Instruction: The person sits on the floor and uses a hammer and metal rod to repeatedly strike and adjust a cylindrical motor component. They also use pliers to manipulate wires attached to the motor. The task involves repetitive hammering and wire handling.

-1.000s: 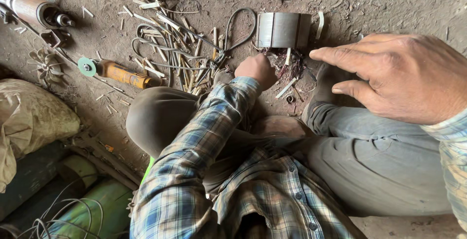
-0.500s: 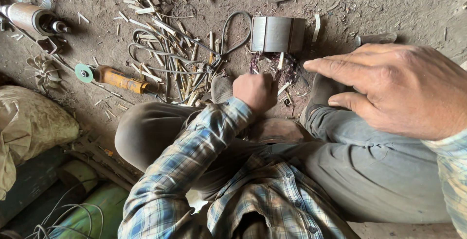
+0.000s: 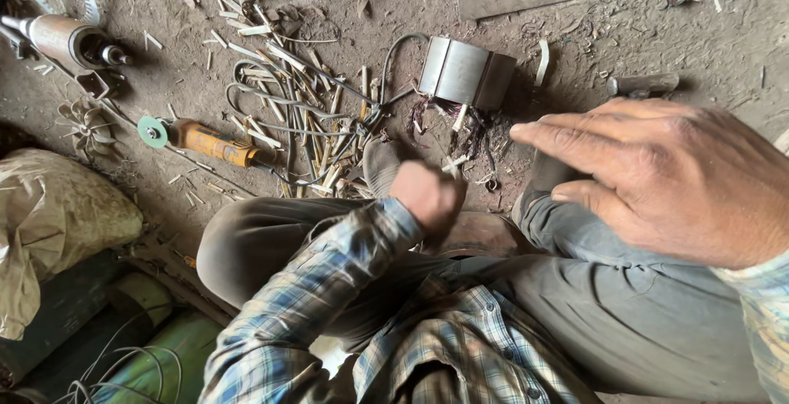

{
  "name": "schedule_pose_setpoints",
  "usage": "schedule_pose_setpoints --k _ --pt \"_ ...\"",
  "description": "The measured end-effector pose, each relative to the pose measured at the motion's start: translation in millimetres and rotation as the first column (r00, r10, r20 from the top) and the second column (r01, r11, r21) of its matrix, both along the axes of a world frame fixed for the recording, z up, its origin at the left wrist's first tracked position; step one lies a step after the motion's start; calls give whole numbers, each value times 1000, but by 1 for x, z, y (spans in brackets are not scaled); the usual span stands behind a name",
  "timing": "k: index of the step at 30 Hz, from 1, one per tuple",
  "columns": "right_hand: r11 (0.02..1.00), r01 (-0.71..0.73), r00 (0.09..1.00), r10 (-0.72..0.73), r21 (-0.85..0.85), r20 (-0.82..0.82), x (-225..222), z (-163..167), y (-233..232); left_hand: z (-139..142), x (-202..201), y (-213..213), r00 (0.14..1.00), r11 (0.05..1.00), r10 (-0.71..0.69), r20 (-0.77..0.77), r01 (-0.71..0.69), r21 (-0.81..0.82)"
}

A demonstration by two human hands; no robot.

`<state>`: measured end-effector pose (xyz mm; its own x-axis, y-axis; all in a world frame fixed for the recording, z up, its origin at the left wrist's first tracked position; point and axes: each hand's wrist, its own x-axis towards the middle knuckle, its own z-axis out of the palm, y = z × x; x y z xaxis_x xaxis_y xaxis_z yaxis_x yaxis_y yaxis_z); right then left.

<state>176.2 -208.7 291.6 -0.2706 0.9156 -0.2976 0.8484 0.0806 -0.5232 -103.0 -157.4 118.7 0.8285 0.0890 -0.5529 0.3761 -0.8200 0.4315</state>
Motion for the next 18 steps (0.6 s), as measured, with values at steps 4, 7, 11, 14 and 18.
schedule_pose_setpoints --k 4,7,11,14,18 --pt "999 -34 998 33 36 45 2 -2 -5 -13 -17 -11 962 959 -259 -83 267 94" --pt "1000 -12 997 13 -16 77 4 -6 -6 -23 -21 -24 923 984 -152 -354 176 36" --pt "999 -26 994 23 27 108 1 -12 -13 -25 -33 -21 884 978 -69 -462 152 144" --pt "998 -54 988 51 18 148 1 -16 -20 -27 -44 10 967 829 28 -252 118 546" --pt "995 -96 976 93 7 195 5 -21 -23 -26 -45 14 955 942 185 -232 -105 320"
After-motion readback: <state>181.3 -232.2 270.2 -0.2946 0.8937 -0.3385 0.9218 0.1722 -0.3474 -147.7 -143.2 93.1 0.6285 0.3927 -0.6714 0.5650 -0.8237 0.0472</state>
